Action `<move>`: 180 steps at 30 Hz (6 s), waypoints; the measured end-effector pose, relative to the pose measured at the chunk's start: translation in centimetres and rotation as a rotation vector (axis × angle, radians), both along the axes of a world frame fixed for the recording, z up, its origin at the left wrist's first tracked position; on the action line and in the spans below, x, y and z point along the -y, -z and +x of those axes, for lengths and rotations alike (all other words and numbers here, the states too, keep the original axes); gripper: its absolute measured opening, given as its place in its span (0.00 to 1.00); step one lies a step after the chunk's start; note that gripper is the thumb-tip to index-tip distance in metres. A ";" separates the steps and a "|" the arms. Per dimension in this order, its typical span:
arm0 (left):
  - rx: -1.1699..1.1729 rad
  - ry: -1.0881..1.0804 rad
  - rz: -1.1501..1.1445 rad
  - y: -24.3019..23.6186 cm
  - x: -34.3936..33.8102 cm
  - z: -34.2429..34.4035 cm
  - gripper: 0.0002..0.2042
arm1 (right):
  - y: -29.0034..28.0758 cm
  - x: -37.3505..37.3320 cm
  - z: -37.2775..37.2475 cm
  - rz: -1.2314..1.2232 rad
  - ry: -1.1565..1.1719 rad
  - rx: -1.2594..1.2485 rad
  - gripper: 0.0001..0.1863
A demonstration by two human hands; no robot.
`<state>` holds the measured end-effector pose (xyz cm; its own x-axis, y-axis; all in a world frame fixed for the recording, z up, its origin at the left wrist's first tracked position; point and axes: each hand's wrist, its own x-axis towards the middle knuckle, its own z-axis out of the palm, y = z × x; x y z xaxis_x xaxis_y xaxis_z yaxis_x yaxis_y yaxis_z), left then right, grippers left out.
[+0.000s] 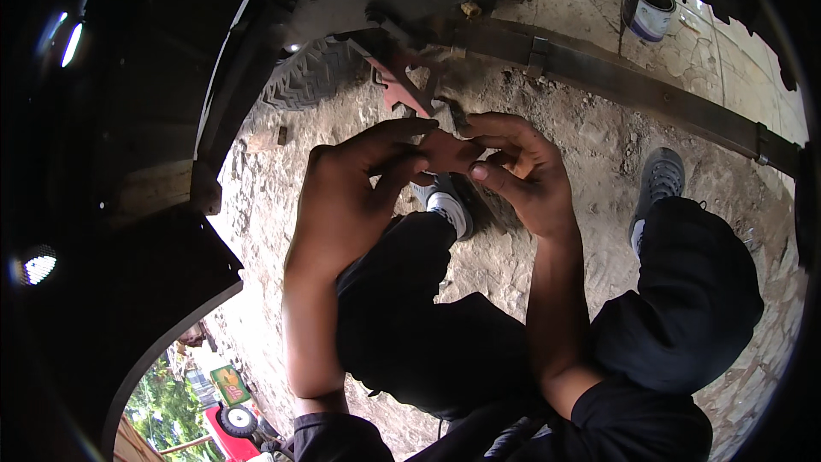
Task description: The person crouches under a vehicle and uses a small metal tool to scrape and pry at a component on the undercarriage. They repeatedly scrape the same area and occasionally pause to inspect the spot.
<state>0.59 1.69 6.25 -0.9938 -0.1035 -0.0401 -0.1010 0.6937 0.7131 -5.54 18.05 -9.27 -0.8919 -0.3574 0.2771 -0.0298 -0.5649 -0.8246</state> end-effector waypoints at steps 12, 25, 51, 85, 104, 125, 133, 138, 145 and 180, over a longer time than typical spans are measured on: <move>-0.064 -0.064 0.024 0.2 -2.1 1.7 0.21 | -2.3 -0.7 0.3 0.155 0.168 -0.385 0.37; -0.168 -0.107 0.172 0.8 -1.8 1.5 0.18 | -2.9 -0.6 1.0 0.289 0.246 -0.380 0.34; -0.344 0.256 -0.398 -0.3 -1.2 0.9 0.17 | -1.9 -1.1 0.9 0.212 0.134 -0.350 0.21; 0.074 0.159 0.282 3.2 1.3 -0.4 0.07 | -2.1 -1.5 1.3 0.198 -0.118 -0.029 0.08; 0.049 0.000 0.396 3.6 1.0 -0.7 0.10 | -1.3 0.1 1.3 0.110 0.127 -0.083 0.11; 0.002 0.045 0.198 4.0 2.2 -0.7 0.08 | -0.2 1.9 1.4 0.120 0.198 -0.209 0.09; 0.111 0.089 0.194 3.9 0.8 -1.1 0.09 | -0.6 0.0 1.2 0.033 0.025 0.017 0.08; 0.149 0.068 0.361 3.9 1.3 -1.5 0.10 | -1.0 0.7 1.6 -0.023 0.059 0.030 0.08; 0.178 0.008 0.526 2.5 0.1 -1.3 0.11 | -0.9 1.3 2.0 -0.143 0.163 -0.034 0.10; -0.061 -0.058 0.498 2.6 -0.3 0.0 0.13 | -0.9 4.1 2.7 0.104 0.654 -0.407 0.11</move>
<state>0.58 2.00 3.66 -0.9891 -0.1412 -0.0409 -0.0772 0.2624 0.9619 -2.80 13.91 -8.36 -0.7655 0.1645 0.6221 -0.6425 -0.2486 -0.7248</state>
